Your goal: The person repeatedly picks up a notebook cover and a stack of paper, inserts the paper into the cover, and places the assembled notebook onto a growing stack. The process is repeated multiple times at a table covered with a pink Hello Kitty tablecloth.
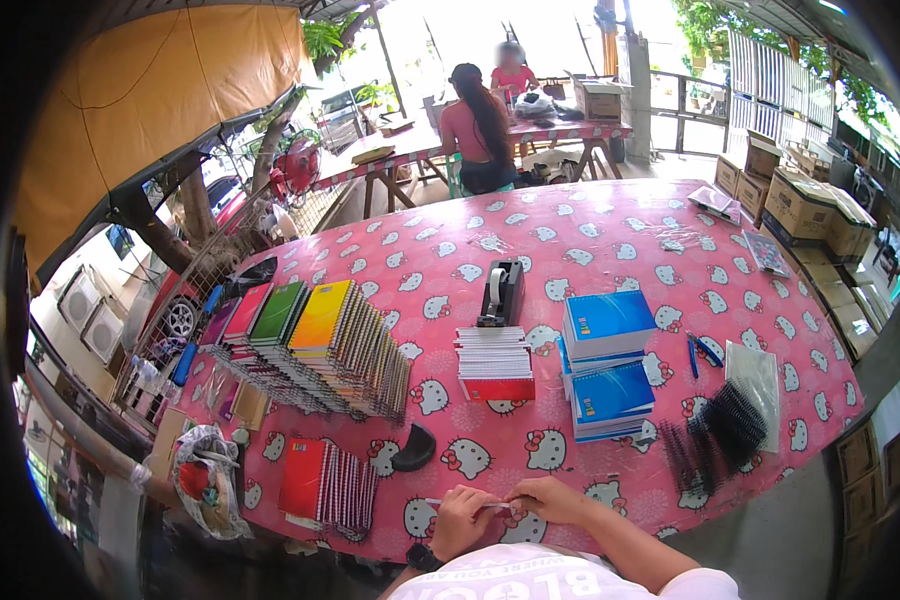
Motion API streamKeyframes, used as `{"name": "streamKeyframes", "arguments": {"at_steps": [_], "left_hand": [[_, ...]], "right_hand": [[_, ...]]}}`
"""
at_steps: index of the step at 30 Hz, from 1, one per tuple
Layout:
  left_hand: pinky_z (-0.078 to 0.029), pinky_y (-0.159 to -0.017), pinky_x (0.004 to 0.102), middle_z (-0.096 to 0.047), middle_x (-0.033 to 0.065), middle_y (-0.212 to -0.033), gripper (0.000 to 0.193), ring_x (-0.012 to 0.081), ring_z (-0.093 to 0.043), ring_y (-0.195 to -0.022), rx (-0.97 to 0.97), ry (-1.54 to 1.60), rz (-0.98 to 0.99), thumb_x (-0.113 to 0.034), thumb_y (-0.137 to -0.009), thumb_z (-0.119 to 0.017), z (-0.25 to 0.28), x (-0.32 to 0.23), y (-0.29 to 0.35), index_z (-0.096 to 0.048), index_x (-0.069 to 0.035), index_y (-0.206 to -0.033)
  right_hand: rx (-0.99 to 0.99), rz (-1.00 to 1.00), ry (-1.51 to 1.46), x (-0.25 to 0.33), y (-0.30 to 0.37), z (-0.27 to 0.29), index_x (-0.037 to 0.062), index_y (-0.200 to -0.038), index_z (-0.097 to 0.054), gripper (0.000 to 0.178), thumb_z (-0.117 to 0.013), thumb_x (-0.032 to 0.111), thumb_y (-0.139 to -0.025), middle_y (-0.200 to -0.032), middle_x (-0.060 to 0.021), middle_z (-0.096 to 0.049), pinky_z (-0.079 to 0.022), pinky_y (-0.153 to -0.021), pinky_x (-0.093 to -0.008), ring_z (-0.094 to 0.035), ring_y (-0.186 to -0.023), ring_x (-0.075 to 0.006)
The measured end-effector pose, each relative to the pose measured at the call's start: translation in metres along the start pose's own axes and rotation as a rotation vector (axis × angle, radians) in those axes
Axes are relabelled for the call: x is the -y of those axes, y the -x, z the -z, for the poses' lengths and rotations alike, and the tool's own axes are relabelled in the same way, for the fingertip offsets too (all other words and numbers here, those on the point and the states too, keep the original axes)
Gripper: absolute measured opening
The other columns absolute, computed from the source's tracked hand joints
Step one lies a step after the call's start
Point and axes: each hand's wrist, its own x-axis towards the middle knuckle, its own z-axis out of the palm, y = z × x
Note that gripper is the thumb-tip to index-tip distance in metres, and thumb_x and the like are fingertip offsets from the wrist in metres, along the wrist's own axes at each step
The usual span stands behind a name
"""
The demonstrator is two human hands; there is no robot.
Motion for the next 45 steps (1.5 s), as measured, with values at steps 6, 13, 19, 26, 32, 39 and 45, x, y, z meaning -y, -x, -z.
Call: {"name": "streamKeyframes", "arguments": {"at_steps": [6,13,19,26,32,39,45], "left_hand": [[-0.041,-0.069,0.0366,-0.064,0.0027,-0.081,0.014,0.0232,-0.057,-0.079,-0.020,-0.008,0.016,-0.012,-0.073,-0.071,-0.002,-0.003,0.002,-0.065,-0.010,-0.086],[-0.041,-0.070,0.0371,-0.063,0.0038,-0.081,0.017,0.0243,-0.058,-0.079,-0.053,-0.006,0.059,-0.012,-0.072,-0.072,-0.001,-0.005,0.005,-0.064,-0.009,-0.087],[-0.042,-0.073,0.0374,-0.062,0.0032,-0.084,0.019,0.0235,-0.058,-0.082,-0.020,-0.024,0.032,-0.016,-0.073,-0.071,-0.003,-0.005,0.006,-0.064,-0.011,-0.090],[-0.042,-0.072,0.0366,-0.064,0.0028,-0.085,0.017,0.0242,-0.059,-0.082,-0.050,-0.037,0.036,-0.017,-0.074,-0.072,0.001,-0.006,0.007,-0.065,-0.011,-0.088],[-0.042,-0.072,0.0360,-0.065,0.0023,-0.083,0.017,0.0232,-0.059,-0.080,-0.040,-0.051,0.012,-0.016,-0.073,-0.073,-0.005,-0.005,0.011,-0.066,-0.012,-0.088],[-0.041,-0.074,0.0364,-0.063,0.0011,-0.083,0.019,0.0218,-0.059,-0.082,-0.028,-0.053,0.046,-0.018,-0.074,-0.071,-0.005,-0.010,0.008,-0.065,-0.013,-0.091],[-0.043,-0.077,0.0358,-0.066,0.0008,-0.088,0.025,0.0206,-0.061,-0.084,0.010,-0.021,0.100,-0.020,-0.072,-0.073,0.005,-0.030,0.001,-0.066,-0.013,-0.095]], "right_hand": [[-0.037,0.059,0.096,0.004,0.004,-0.005,0.0028,-0.106,-0.064,0.020,-0.060,0.006,-0.086,-0.086,-0.0119,-0.067,-0.051,-0.072,-0.0344,-0.066,-0.079,-0.0263],[-0.063,-0.016,0.103,0.014,0.003,-0.012,0.0043,-0.105,-0.063,0.024,-0.066,0.008,-0.081,-0.088,-0.0123,-0.062,-0.049,-0.074,-0.0358,-0.062,-0.083,-0.0265],[-0.103,0.016,0.209,-0.006,0.005,-0.013,0.0042,-0.099,-0.061,0.021,-0.068,0.012,-0.081,-0.089,-0.0126,-0.060,-0.048,-0.073,-0.0380,-0.062,-0.084,-0.0288],[-0.095,0.059,0.207,0.009,0.001,-0.010,0.0037,-0.096,-0.061,0.015,-0.063,0.014,-0.085,-0.091,-0.0141,-0.061,-0.047,-0.074,-0.0394,-0.060,-0.088,-0.0324],[-0.033,0.072,0.310,-0.010,0.005,-0.013,0.0049,-0.100,-0.059,0.024,-0.065,0.021,-0.084,-0.094,-0.0114,-0.058,-0.048,-0.073,-0.0398,-0.060,-0.087,-0.0310],[-0.059,0.000,0.307,0.004,0.005,-0.005,0.0063,-0.094,-0.061,0.022,-0.060,0.028,-0.088,-0.092,-0.0134,-0.059,-0.048,-0.072,-0.0425,-0.060,-0.085,-0.0335],[0.083,-0.021,0.373,-0.008,0.002,0.000,0.0050,-0.096,-0.062,0.038,-0.062,0.042,-0.087,-0.088,-0.0154,-0.062,-0.049,-0.073,-0.0428,-0.062,-0.084,-0.0330]]}}
